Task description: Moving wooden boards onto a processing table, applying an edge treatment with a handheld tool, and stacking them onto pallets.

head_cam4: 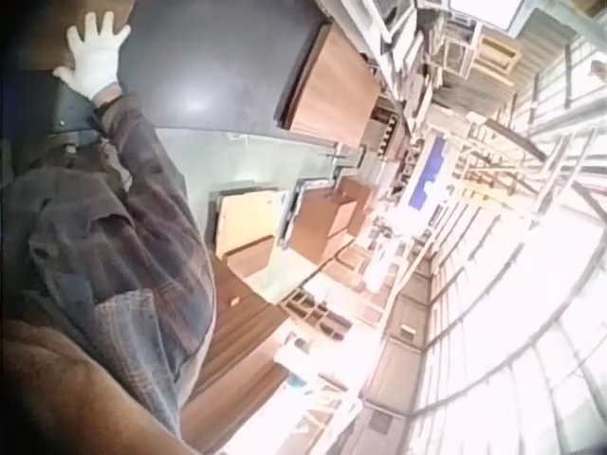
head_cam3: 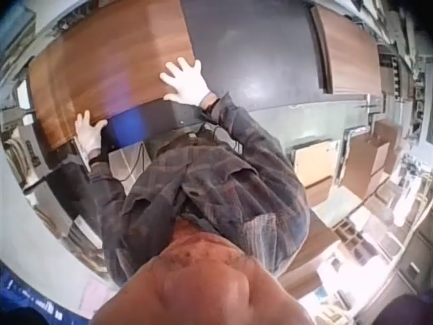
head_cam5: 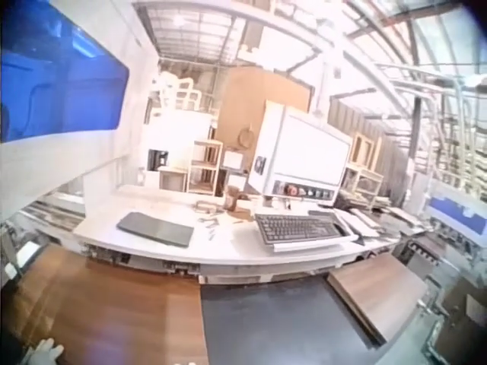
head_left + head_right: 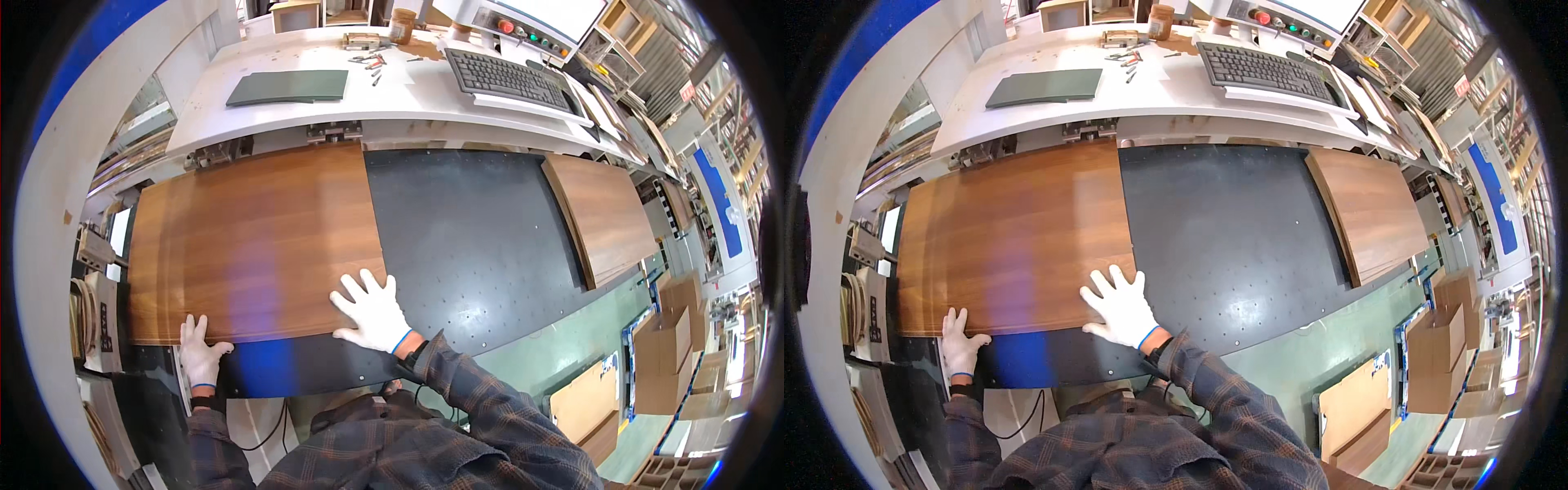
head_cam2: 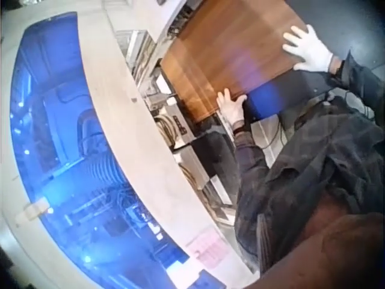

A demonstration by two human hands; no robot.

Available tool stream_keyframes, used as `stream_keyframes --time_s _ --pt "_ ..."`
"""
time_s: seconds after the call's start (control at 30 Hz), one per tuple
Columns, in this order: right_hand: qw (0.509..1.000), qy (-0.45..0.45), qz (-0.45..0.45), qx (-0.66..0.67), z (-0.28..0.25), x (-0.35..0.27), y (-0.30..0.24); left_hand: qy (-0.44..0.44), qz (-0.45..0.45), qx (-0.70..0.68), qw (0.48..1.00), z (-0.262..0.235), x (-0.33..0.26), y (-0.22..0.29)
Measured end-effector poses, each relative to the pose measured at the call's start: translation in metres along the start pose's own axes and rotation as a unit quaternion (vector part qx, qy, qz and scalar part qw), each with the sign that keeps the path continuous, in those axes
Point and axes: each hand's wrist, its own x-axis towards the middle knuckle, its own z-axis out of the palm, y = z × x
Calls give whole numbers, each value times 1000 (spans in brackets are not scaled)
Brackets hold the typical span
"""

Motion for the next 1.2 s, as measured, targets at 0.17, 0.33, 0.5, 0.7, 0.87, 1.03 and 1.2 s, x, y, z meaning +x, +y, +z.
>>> stream_keyframes --time_s 0.17,0.33,0.5,0.7,0.87,1.03,1.2 --pt "1000 -6 9 1 -2 1 -8 -15 3 22 1000 0 1 -10" --pt "999 -12 20 29 -6 3 -15 -18 2 49 999 -8 3 -16" --pt "988 -49 29 140 -50 -85 17 -38 90 83 992 -35 1 44" --pt "936 -85 248 235 -102 -250 44 -61 336 -107 934 3 -54 227" --pt "910 -30 365 193 -97 -359 68 -250 592 -105 759 35 -131 411" --pt "876 33 457 152 -101 -478 95 -318 681 -47 658 76 -210 575" --pt "807 17 569 156 -121 -568 127 -347 588 -103 724 129 -249 698"
